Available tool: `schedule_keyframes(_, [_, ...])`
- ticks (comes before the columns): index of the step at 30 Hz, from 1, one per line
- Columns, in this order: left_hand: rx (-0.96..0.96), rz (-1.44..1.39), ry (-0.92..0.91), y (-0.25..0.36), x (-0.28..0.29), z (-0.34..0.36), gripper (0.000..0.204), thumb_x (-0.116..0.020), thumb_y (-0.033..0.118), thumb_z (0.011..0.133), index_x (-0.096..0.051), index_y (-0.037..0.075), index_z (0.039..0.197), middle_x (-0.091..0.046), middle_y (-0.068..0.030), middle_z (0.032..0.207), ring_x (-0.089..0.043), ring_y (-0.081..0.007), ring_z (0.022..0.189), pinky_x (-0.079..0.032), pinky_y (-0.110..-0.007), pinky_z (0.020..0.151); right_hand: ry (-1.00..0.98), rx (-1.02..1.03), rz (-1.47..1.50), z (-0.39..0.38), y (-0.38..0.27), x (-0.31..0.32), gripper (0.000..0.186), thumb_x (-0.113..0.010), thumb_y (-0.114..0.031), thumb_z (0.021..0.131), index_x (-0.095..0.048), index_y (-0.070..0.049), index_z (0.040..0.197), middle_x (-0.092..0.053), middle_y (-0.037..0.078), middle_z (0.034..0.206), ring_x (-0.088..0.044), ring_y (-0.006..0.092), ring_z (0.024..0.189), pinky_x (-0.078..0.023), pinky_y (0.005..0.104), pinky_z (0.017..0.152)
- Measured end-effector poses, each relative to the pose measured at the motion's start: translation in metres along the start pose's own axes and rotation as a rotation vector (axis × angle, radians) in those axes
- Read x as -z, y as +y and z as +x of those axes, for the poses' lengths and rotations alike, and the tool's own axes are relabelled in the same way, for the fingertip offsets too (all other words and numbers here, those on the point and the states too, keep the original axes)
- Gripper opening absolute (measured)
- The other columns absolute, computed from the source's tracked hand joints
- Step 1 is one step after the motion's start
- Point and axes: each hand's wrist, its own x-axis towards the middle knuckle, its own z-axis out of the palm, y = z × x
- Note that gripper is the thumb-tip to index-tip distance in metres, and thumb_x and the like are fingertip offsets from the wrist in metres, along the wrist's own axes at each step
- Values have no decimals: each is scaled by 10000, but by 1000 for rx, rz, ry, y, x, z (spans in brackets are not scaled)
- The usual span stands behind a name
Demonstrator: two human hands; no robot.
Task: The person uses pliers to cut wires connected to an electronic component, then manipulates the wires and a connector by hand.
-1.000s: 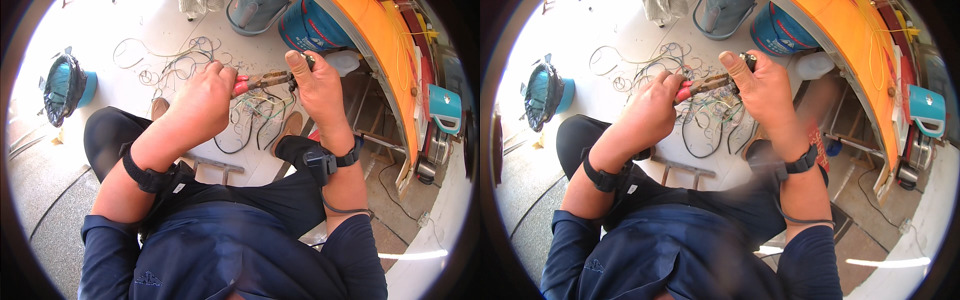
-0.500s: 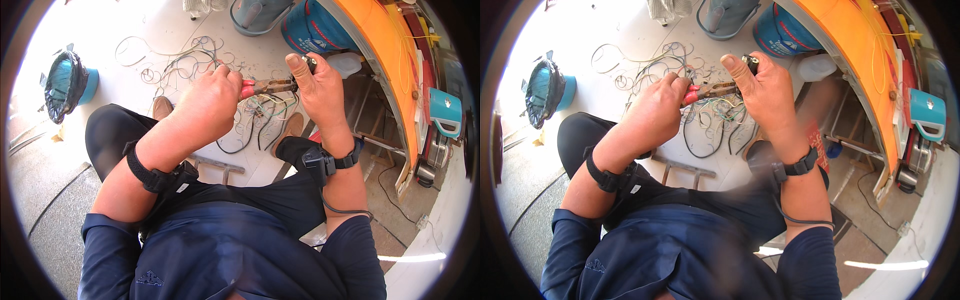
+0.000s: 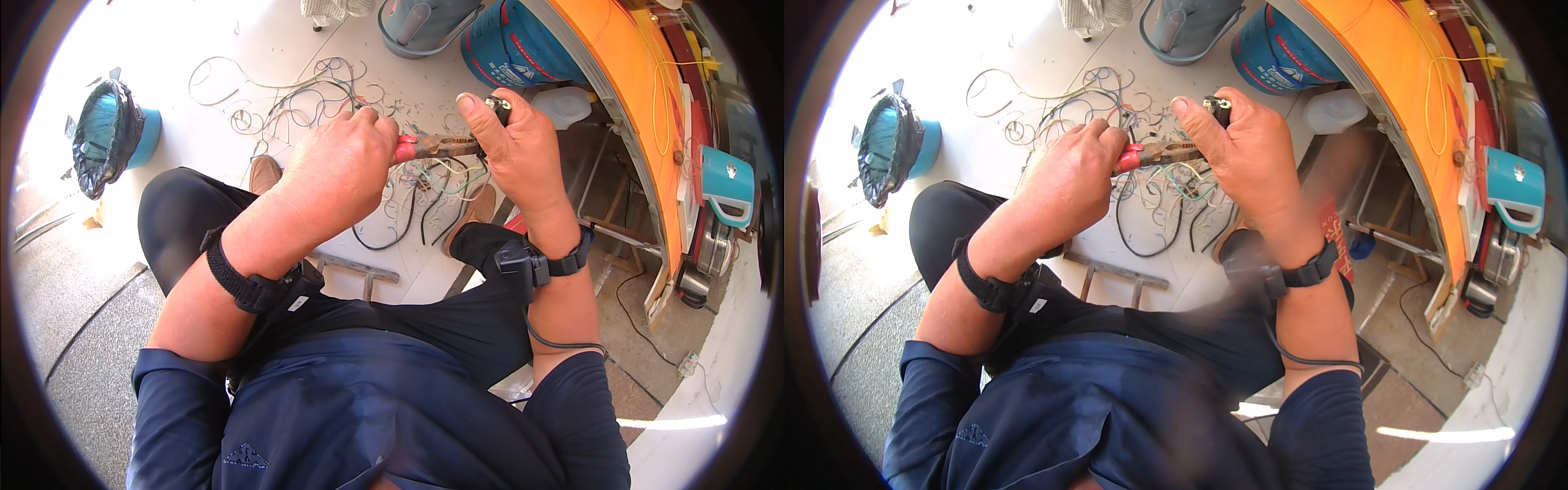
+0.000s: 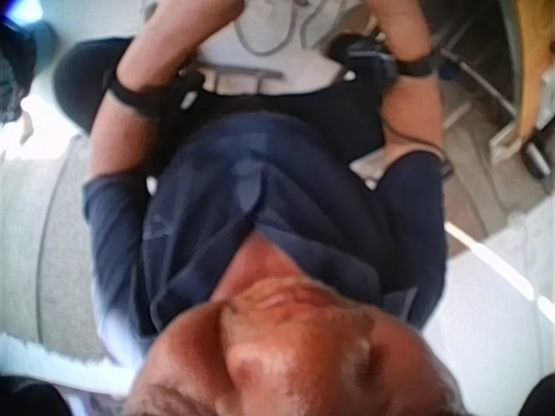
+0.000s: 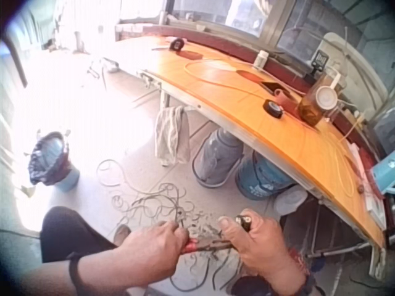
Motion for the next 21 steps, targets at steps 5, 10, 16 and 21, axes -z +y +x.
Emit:
schedule_keyframes(5, [18, -15, -33, 4, 2, -1, 155, -559, -33, 815, -586, 16, 959, -636, -185, 885, -631, -399, 832, -502, -486, 733, -42, -45, 200, 0, -2, 7, 348, -697, -329, 951, -583, -35, 805, -450, -76, 642, -358, 35, 598, -319, 242, 511])
schedule_keyframes(10, [60, -119, -115, 10, 2, -3, 158, -541, -8, 831, -598, 41, 970, -659, -186, 872, -639, -409, 816, -494, -498, 716, -19, -192, 482, -1, -5, 7, 359, -675, -380, 950, -577, -77, 785, -442, -62, 633, -375, 39, 547, -303, 229, 488])
schedule_keyframes(16, [72, -370, -235, 19, 6, -4, 140, -532, -12, 835, -610, 39, 939, -674, -168, 820, -652, -385, 800, -500, -453, 708, -184, -346, 722, -4, -3, 19, 429, -555, -438, 985, -530, -90, 735, -427, -3, 547, -364, 82, 402, -275, 237, 382])
schedule_keyframes(21, [37, -615, -347, 21, 4, -6, 129, -525, -12, 829, -619, 51, 892, -664, -96, 762, -650, -285, 754, -508, -374, 716, -301, -358, 1020, -3, -4, 20, 452, -573, -462, 954, -537, -87, 705, -507, 17, 603, -342, 63, 399, -293, 220, 382])
